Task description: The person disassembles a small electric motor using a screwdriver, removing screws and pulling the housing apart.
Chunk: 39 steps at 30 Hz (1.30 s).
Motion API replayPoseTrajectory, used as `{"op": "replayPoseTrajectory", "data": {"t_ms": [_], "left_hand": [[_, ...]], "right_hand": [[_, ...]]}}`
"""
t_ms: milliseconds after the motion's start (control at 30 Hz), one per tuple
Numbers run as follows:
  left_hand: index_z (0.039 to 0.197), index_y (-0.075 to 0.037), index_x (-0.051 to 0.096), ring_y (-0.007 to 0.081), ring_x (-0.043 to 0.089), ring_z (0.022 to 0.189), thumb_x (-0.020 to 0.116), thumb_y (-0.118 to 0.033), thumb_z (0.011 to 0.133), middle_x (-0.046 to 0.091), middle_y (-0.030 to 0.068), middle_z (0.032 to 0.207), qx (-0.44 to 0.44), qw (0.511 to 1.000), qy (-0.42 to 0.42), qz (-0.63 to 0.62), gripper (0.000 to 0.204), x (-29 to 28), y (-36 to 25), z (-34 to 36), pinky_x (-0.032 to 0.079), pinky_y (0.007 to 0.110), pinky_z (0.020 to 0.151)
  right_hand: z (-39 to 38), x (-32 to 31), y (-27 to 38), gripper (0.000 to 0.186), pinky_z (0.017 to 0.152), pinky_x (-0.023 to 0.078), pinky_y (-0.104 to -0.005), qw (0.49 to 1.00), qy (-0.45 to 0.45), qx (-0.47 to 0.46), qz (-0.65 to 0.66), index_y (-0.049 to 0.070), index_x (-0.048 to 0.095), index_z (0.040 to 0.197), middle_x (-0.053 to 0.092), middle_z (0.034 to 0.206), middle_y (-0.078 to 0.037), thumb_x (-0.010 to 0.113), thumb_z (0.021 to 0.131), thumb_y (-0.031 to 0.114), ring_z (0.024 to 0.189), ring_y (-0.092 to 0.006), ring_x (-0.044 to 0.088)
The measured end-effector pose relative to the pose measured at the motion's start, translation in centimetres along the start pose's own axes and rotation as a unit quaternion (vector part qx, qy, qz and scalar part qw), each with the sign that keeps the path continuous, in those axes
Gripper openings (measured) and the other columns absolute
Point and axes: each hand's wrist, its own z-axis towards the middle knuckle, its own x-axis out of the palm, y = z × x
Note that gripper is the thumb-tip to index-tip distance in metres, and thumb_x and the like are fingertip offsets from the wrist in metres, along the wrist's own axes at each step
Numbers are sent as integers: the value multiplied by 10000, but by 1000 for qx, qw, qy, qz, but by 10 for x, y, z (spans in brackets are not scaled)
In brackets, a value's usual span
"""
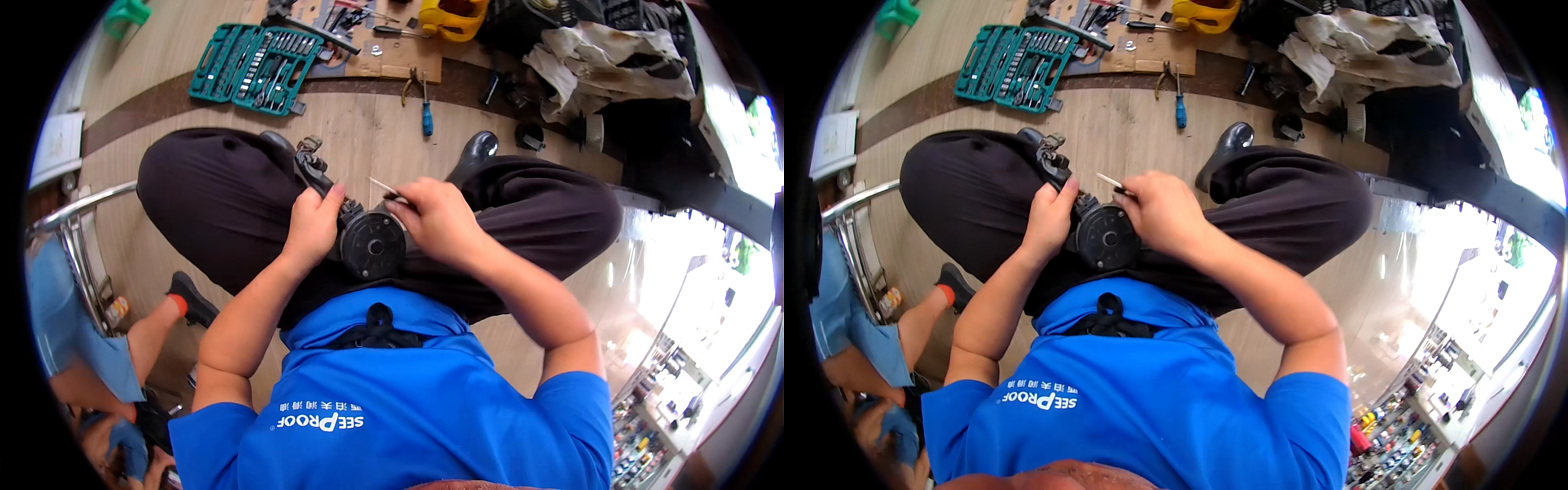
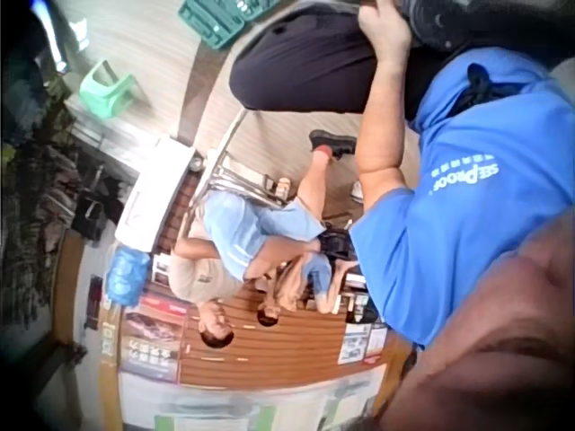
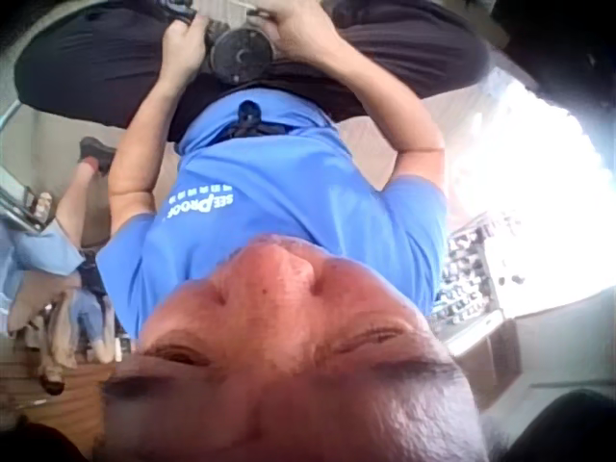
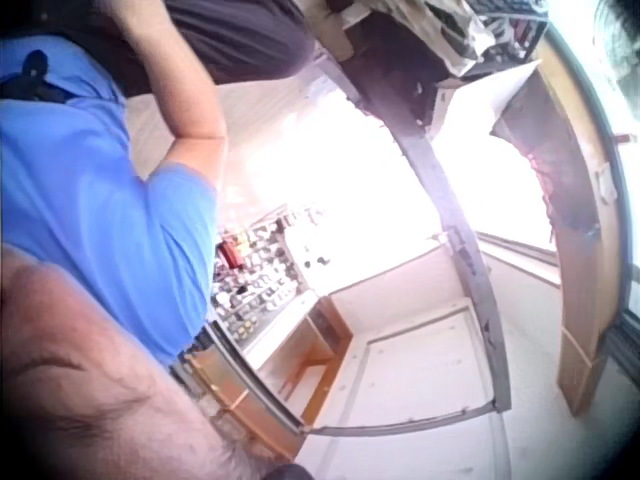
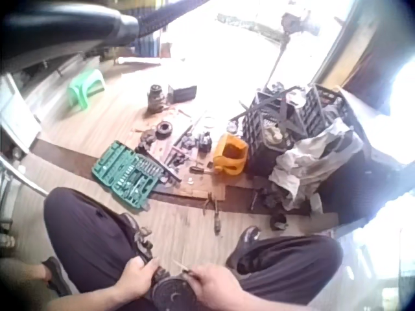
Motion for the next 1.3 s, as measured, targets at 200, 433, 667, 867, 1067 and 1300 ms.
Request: {"op": "replayPoseTrajectory", "data": {"t_ms": [200, 433, 667, 867, 1067, 1300], "left_hand": [[877, -5, 626, 65, 523, 722, 591, -270, 1041, 618, -12, 783, 2, 997, 70, -27, 313, 7, -15, -3, 450, 278, 647], [1072, 34, 646, 125, 618, 895, 639, -203, 985, 687, 57, 948, 14, 989, 143, 30, 253, 15, -30, 8, 498, 303, 791], [1173, 47, 618, 179, 640, 1028, 732, -81, 853, 688, 101, 1113, -54, 975, 215, 19, 363, 18, -30, 13, 501, 323, 907], [1208, 36, 623, 180, 642, 1075, 759, -30, 783, 685, 91, 1157, -85, 972, 216, 38, 451, 22, -33, 11, 501, 318, 947], [1225, 41, 614, 184, 629, 1089, 777, -52, 769, 678, 115, 1163, -83, 966, 244, -34, 493, 26, -37, 7, 485, 335, 975], [1233, 26, 625, 192, 608, 1149, 803, -88, 741, 642, 127, 1272, -131, 932, 337, -17, 536, 17, -23, 9, 453, 332, 1047]], "right_hand": [[54, 2, -4, 307, 746, 521, -453, 989, 1, 32, 146, 11, 736, 915, 671, 806, -205, 707, 879, 314, 809, -402, 645], [80, -3, 21, 363, 734, 548, -454, 981, 125, 58, 138, -2, 753, 881, 692, 801, -240, 749, 843, 359, 769, -380, 695], [80, 10, 14, 380, 805, 552, -489, 989, 71, 69, 111, -51, 719, 830, 697, 854, -272, 724, 821, 329, 860, -424, 688], [77, 14, 7, 308, 813, 543, -514, 997, 9, 31, 65, -41, 682, 840, 690, 897, -277, 663, 861, 266, 893, -437, 678], [63, 24, 10, 245, 774, 547, -477, 992, -4, -123, -1, 41, 606, 888, 608, 923, -165, 656, 885, 281, 896, -383, 648], [122, -38, -37, 240, 530, 471, -359, 939, -90, 102, 317, 33, 654, 824, 645, 735, -88, 620, 943, 238, 602, -215, 608]]}}
